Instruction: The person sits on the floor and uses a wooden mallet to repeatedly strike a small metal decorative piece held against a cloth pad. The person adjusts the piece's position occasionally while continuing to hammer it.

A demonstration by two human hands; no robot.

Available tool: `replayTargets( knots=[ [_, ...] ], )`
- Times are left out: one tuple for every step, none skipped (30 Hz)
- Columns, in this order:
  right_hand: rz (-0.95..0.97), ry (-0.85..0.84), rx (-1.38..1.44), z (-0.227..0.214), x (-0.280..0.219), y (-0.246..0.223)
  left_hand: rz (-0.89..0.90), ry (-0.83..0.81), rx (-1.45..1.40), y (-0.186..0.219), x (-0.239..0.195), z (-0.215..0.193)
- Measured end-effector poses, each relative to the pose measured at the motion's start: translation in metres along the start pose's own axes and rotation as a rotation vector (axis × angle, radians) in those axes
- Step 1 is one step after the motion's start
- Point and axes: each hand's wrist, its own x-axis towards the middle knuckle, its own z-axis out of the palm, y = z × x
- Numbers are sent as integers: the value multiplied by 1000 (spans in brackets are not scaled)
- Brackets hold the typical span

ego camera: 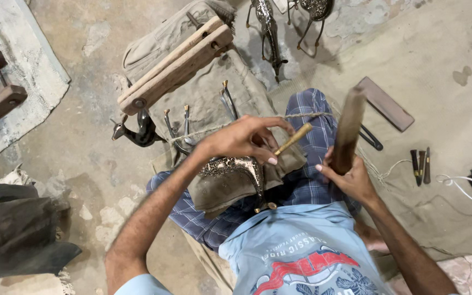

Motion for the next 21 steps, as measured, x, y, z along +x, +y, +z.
replayTargets(
  knots=[
    [-28, 25, -96, -2, -4, 1, -9, -29, -45, -2, 1, -3],
    [-57, 50, -193, -5, -8, 2, -19, -43, -96, -3, 1, -3],
    [-85, 73, -290, -8, -11, 2, -30, -56, -148, -4, 2, -4],
    [-164, 80, -307, -10, -14, 2, -41, -69, -200, -4, 2, -4],
    [-242, 86, -322, -11, -17, 4, -65, -85, -286, -4, 2, -5],
    [-319, 92, -337, -11, -19, 6, -90, -101, -373, -4, 1, -5],
    [-173, 79, -232, -10, -21, 8, -114, -116, -459, -3, 0, -5],
    [-27, 65, -128, -6, -22, 10, -126, -89, -356, -2, 0, -5],
    [119, 49, -24, -4, -23, 11, -137, -62, -254, -1, 0, -6],
    [47, 58, -90, -3, -24, 11, -148, -35, -151, 0, 0, -6],
    [-27, 63, -156, -1, -24, 9, -90, -22, -60, 2, 1, -4],
    [-101, 68, -222, 0, -24, 7, -33, -9, 31, 3, 2, -1],
    [-187, 77, -260, 1, -25, 4, 23, 3, 122, 4, 2, 1],
    [-272, 85, -298, 2, -26, 1, -17, -1, 153, 4, 3, 2],
    [-354, 92, -337, 4, -27, -2, -57, -8, 180, 4, 3, 4],
    [-207, 95, -254, 6, -28, -4, -97, -14, 208, 3, 4, 7],
    [-61, 100, -171, 9, -28, -6, -65, -1, 211, 2, 6, 8],
    [86, 103, -88, 11, -29, -7, -34, 12, 215, 2, 7, 10],
    [72, 100, -164, 11, -30, -8, -3, 26, 218, 1, 8, 11],
    [58, 96, -239, 11, -31, -9, 37, 24, 229, 1, 9, 12],
    [42, 87, -314, 10, -31, -9, 75, 25, 240, 1, 9, 13]
  ],
)
